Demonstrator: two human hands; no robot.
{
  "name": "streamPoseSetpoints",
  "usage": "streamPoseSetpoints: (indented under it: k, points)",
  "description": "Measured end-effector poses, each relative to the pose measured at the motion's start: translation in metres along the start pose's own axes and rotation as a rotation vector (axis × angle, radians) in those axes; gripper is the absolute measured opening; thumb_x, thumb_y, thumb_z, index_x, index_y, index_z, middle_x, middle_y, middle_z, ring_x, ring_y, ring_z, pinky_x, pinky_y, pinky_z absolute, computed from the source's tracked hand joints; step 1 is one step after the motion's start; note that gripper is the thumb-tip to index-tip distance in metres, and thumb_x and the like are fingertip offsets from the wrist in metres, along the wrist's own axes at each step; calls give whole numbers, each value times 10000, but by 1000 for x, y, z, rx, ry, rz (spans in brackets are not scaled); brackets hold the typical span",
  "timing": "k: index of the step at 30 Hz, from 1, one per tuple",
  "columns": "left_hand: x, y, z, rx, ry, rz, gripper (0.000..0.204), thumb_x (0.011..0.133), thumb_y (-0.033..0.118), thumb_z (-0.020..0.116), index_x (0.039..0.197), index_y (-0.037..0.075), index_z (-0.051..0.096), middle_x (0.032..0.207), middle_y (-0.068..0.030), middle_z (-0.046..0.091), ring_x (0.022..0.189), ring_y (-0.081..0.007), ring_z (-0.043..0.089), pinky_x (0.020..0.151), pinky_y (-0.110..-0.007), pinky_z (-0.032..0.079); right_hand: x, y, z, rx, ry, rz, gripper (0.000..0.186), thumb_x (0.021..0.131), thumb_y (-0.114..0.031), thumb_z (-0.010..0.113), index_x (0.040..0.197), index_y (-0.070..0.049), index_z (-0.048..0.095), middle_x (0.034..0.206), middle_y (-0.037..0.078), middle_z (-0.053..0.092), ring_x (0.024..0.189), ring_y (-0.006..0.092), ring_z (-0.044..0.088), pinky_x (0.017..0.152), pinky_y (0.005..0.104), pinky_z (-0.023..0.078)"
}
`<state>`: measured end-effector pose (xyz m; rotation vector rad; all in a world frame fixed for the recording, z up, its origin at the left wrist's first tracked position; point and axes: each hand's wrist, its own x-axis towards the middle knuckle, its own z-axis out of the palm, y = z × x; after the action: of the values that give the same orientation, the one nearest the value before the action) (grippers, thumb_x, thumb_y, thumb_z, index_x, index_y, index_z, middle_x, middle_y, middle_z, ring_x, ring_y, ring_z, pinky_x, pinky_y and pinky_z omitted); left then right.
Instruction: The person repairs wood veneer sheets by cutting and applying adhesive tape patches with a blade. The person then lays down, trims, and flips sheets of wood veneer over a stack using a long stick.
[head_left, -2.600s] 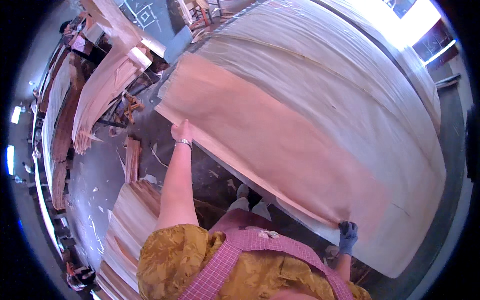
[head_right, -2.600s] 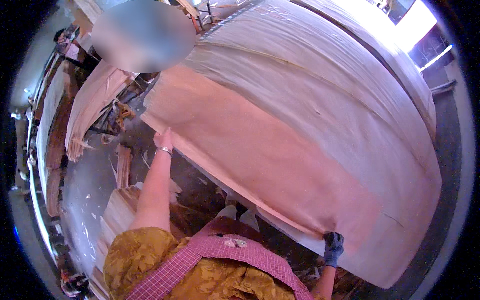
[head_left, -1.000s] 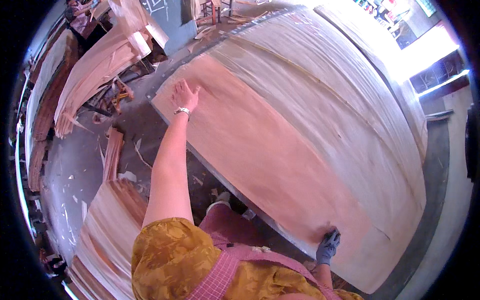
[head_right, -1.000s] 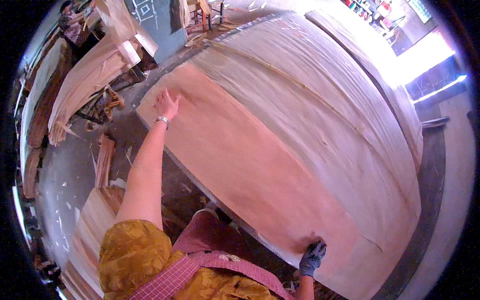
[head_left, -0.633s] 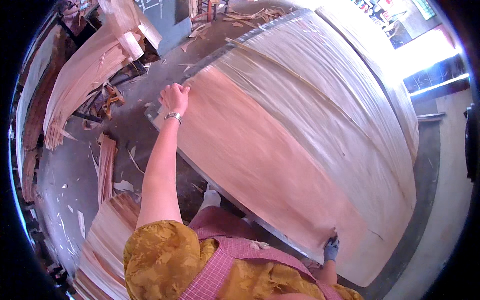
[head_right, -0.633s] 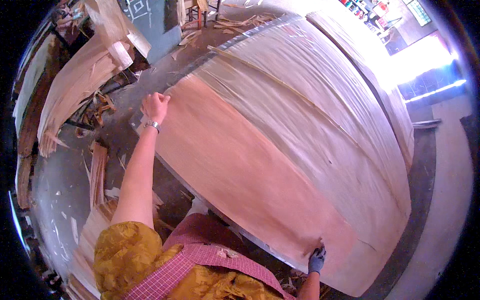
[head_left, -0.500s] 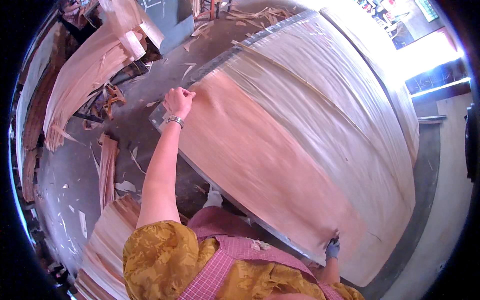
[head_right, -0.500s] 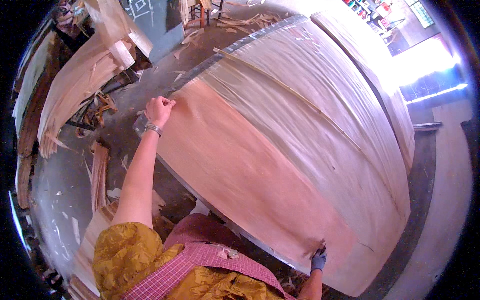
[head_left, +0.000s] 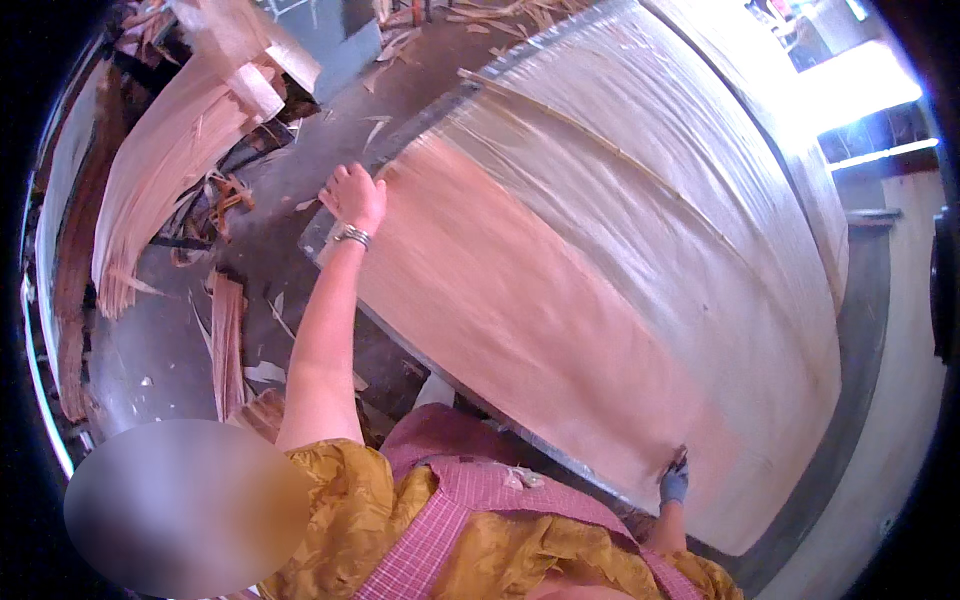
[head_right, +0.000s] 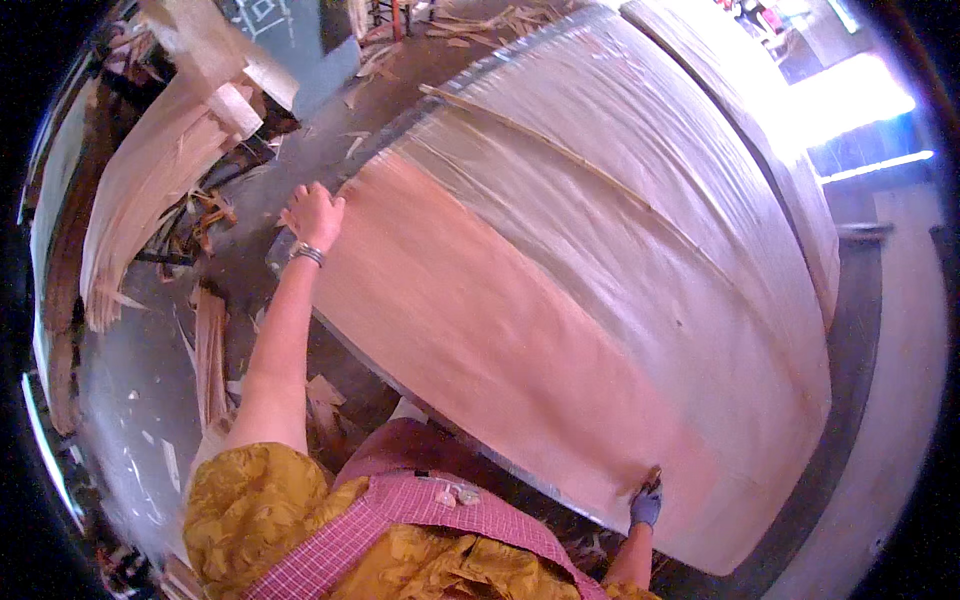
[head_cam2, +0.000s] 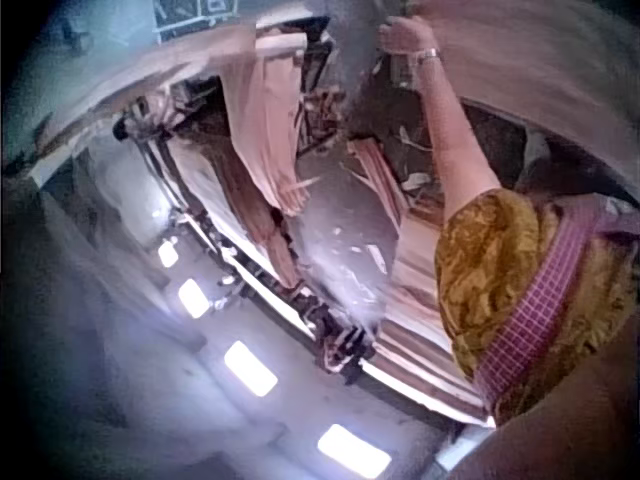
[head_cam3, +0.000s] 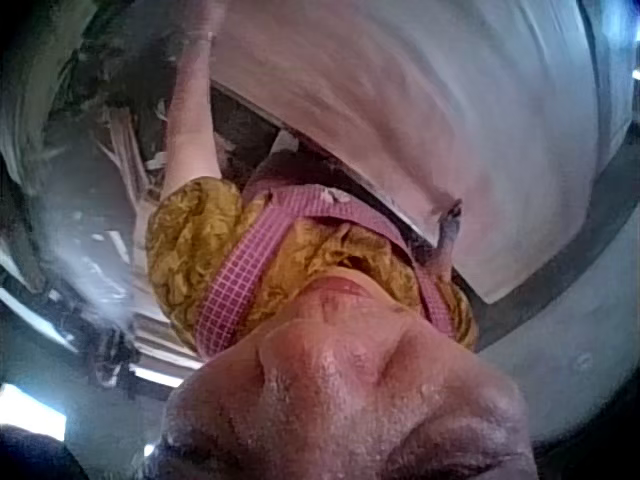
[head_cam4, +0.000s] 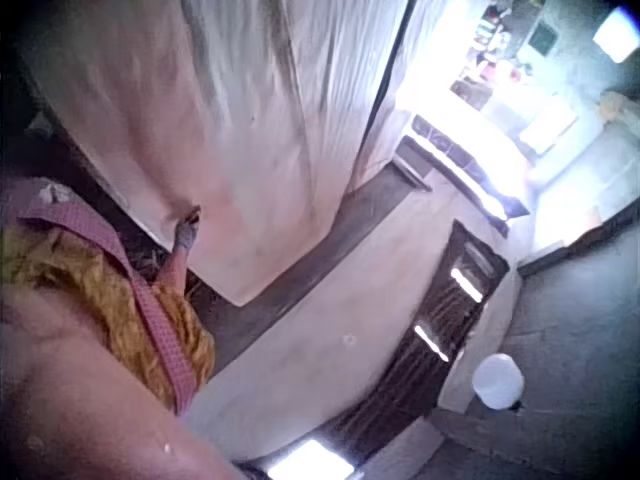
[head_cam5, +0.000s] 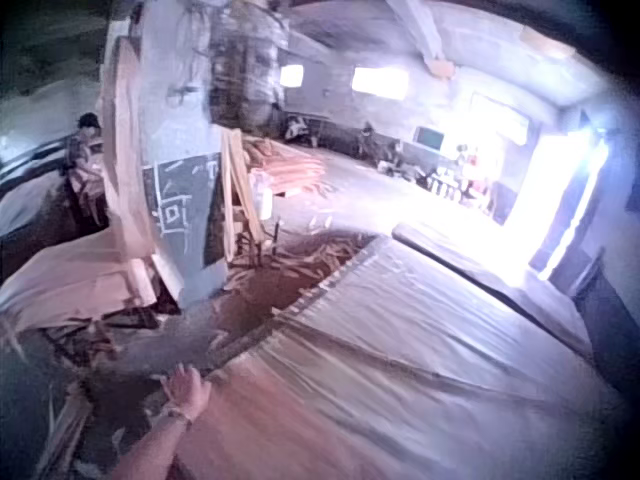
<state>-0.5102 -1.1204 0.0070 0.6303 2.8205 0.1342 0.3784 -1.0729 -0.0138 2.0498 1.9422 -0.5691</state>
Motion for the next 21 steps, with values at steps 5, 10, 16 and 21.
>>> streamPoseSetpoints:
  k: [5, 10, 16, 21]
  points:
    - [-67, 69, 80, -107, 388, 787, 684, 933, 449, 526, 1490, 111, 315, 1551, -146, 280, 1429, -334, 255, 1157, -523, 179, -12, -10, 2, -149, 99, -41, 502, 1029, -273, 362, 1454, -7, 362, 1534, 147, 329, 1426, 261, 298, 1180, 348, 227]
    - [-31, 63, 86, -131, 458, 842, 673, 918, 472, 574, 1414, 44, 418, 1458, -187, 416, 1379, -352, 339, 1133, -527, 220, -9, -98, -22, 25, 239, 196, 444, 973, -398, 443, 1300, -113, 540, 1268, 203, 574, 1188, 380, 528, 995, 469, 424]
    - [46, 6, 113, 180, 557, 745, 804, 940, 599, 430, 1475, 11, 312, 1514, -214, 333, 1414, -348, 293, 1159, -490, 198, 8, -70, -5, -75, 293, 347, 356, 942, -283, 483, 1243, -105, 548, 1155, 221, 599, 1032, 402, 594, 885, 509, 479]
    - [41, 17, 118, 319, 507, 694, 867, 928, 660, 392, 1488, 8, 278, 1542, -198, 287, 1428, -341, 264, 1166, -486, 181, 16, -121, 4, -63, 523, 2, 475, 911, -309, 553, 1354, -156, 478, 1039, 213, 608, 930, 385, 612, 766, 500, 505]
